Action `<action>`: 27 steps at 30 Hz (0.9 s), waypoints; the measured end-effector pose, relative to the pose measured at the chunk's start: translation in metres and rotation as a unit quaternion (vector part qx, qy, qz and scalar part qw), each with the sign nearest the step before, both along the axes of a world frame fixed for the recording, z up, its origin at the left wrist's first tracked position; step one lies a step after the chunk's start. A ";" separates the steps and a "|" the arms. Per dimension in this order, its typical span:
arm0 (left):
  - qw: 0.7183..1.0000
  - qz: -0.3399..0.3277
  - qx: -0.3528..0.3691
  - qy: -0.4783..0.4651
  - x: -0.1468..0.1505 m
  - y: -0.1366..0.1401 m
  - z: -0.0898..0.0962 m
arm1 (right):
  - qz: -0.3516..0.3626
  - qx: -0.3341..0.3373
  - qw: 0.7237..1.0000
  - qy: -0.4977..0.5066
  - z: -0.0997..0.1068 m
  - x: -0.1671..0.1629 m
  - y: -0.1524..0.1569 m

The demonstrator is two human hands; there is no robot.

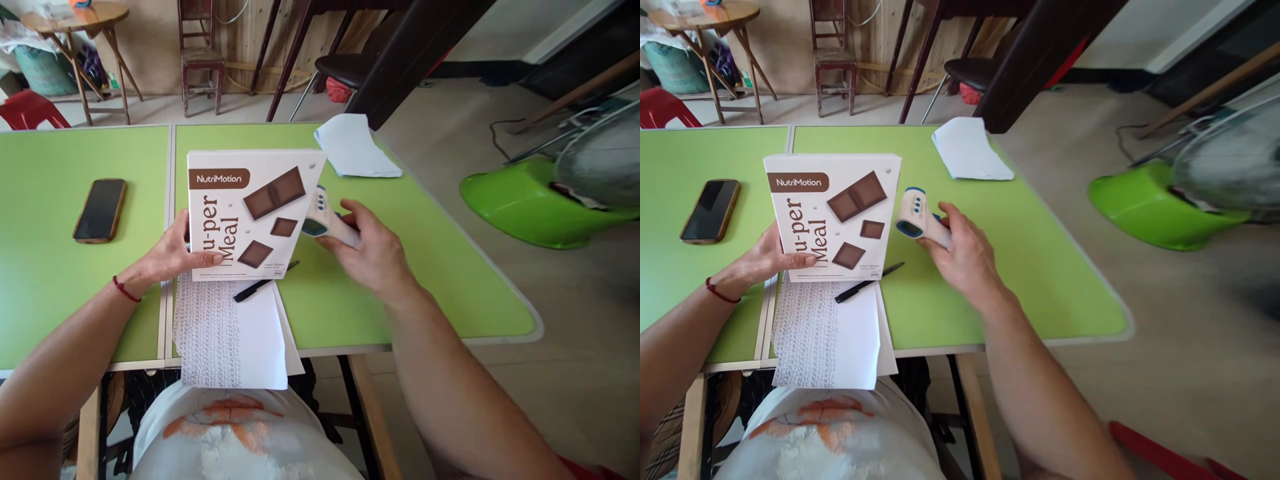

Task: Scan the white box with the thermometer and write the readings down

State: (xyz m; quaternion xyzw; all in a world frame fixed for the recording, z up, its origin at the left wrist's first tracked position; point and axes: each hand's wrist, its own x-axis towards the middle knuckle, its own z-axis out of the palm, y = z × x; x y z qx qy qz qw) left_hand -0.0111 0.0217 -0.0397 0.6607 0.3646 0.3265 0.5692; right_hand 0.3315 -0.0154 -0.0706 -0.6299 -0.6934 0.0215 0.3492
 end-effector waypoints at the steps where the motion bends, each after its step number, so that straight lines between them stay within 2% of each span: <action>1: 1.000 0.009 -0.003 0.002 0.000 -0.001 0.001 | -0.020 -0.019 1.000 -0.009 -0.007 0.006 0.006; 4: 1.000 0.023 0.007 -0.002 -0.001 -0.002 0.004 | -0.047 -0.041 0.998 -0.013 -0.023 0.014 0.014; 8: 0.995 0.040 0.066 -0.060 -0.001 0.001 0.013 | -0.030 -0.020 0.999 -0.026 -0.033 0.015 0.014; 13: 0.980 0.110 0.148 -0.075 -0.005 0.015 0.011 | 0.025 0.086 0.993 -0.072 -0.027 0.011 0.008; 15: 0.973 0.134 0.168 -0.078 -0.009 0.021 0.006 | 0.077 0.106 0.987 -0.090 -0.020 0.001 0.000; 18: 0.969 0.152 0.184 -0.069 -0.013 0.028 -0.002 | 0.207 0.052 0.972 -0.102 -0.009 -0.017 -0.014; 20: 0.969 0.150 0.185 -0.060 -0.015 0.031 -0.007 | 0.259 0.017 0.959 -0.109 -0.006 -0.026 -0.020; 27: 0.980 0.114 0.154 -0.052 -0.018 0.036 -0.016 | 0.275 0.020 0.951 -0.142 -0.009 -0.035 -0.023</action>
